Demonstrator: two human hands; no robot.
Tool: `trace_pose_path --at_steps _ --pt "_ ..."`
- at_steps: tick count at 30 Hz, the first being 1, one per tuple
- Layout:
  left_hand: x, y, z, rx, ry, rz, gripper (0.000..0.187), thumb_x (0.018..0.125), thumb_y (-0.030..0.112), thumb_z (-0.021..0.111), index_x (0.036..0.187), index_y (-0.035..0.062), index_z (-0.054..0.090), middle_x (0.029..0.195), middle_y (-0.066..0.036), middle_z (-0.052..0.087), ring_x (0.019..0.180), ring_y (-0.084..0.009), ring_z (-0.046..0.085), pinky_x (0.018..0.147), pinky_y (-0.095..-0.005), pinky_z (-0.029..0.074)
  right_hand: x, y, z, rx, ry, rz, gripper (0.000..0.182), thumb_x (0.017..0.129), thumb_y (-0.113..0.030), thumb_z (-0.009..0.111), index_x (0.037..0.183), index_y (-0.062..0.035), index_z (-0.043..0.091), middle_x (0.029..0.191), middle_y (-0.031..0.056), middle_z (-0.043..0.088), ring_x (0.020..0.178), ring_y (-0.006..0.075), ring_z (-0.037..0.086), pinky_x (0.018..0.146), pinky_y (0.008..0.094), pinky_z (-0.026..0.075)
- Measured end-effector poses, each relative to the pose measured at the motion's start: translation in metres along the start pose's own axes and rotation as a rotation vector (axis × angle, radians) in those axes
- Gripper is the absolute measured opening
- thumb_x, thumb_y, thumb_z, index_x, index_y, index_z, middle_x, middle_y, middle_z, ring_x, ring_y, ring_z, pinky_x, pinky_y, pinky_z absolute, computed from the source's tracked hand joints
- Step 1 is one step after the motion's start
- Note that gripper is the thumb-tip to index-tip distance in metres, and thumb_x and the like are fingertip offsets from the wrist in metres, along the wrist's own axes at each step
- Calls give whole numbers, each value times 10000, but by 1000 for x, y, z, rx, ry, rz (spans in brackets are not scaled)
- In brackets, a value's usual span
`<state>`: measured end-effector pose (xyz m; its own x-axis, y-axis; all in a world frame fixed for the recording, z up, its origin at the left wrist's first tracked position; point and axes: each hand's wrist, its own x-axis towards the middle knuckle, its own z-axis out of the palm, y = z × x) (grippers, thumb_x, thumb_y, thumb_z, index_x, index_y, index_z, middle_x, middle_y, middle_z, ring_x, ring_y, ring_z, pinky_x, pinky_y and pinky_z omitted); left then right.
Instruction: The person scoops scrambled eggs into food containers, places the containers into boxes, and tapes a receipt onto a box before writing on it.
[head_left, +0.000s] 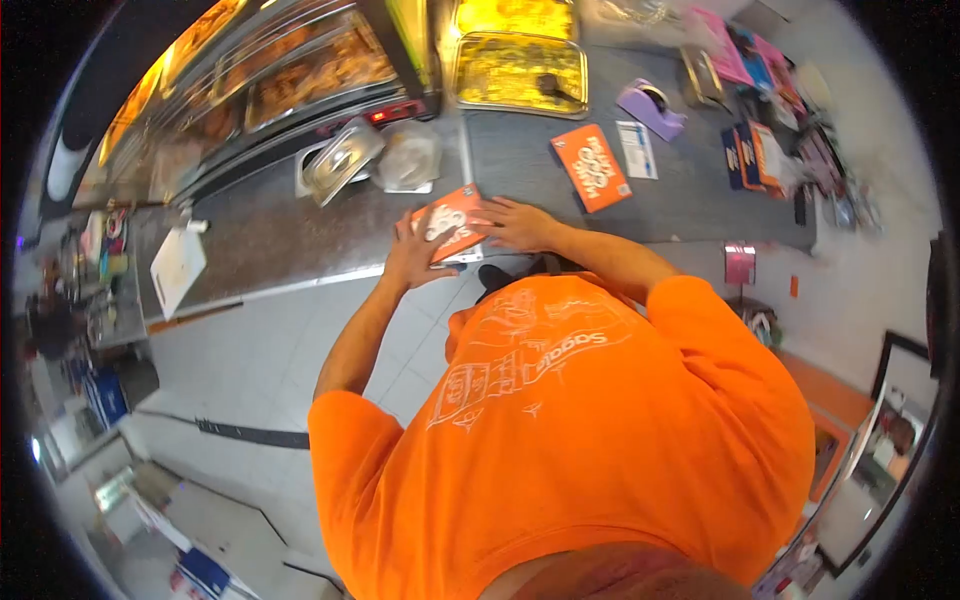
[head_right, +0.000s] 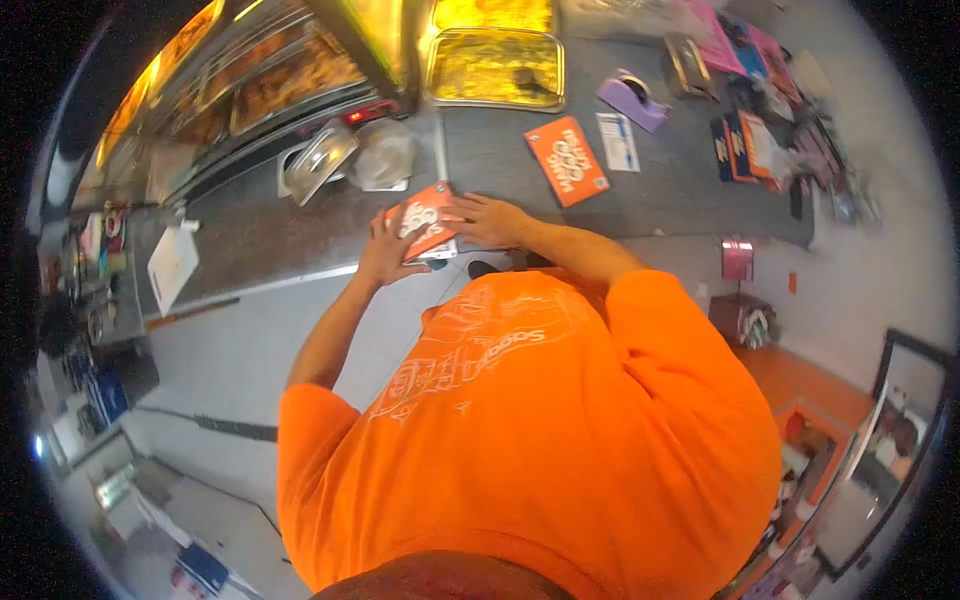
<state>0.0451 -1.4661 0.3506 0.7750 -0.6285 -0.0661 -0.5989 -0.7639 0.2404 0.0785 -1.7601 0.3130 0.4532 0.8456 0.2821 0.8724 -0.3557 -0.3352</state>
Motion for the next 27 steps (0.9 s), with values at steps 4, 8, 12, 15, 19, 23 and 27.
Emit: trace_pose_path --at_steps 4,8,12,15,19,23,27 --pt "30 -2 30 -248 122 -160 714 614 369 855 1284 256 635 1534 -214 341 1329 -504 349 1075 -568 335 -14 -1 -58 -118 279 249 542 835 -247 714 1338 -110 565 1427 139 487 1370 341 414 1143 480 327" --pt "30 37 38 -520 329 -261 743 561 181 874 1257 150 615 1404 -220 461 1239 -404 490 1047 -476 403 -108 100 -142 -266 893 741 289 834 -107 643 1121 -70 641 1076 156 616 1057 359 570 934 474 435" --pt "54 112 21 -1293 407 -408 772 613 16 861 1319 79 557 1369 -160 470 1256 -306 506 1056 -395 435 -247 259 -189 -265 636 1274 241 903 -268 615 1048 -97 705 1012 129 664 958 326 615 843 447 473" --pt "93 170 3 -1250 441 -421 793 632 26 875 1354 64 550 1438 -173 395 1324 -279 456 1106 -375 401 -271 311 -225 461 107 1585 296 925 -375 626 1014 -110 724 1009 73 703 846 265 643 707 443 507" --pt "159 233 -20 -1142 394 -416 772 686 -105 790 1388 35 500 1451 -137 359 1302 -249 480 1089 -360 449 -292 332 -228 1193 159 1367 284 888 -303 697 1062 -81 736 1002 53 708 876 186 643 748 328 516" --pt "214 269 -21 -1174 490 -489 767 630 77 865 1344 87 585 1411 -197 416 1297 -284 484 1081 -379 418 -343 328 -209 1457 483 1087 174 857 -150 684 972 -30 737 976 65 717 876 204 664 745 324 528" --pt "255 303 -27 -945 603 -551 723 611 80 855 1299 118 639 1365 -207 462 1242 -317 523 1063 -389 433 -372 340 -161 411 254 1249 114 818 -46 630 877 -38 727 948 53 720 785 249 688 690 344 542"
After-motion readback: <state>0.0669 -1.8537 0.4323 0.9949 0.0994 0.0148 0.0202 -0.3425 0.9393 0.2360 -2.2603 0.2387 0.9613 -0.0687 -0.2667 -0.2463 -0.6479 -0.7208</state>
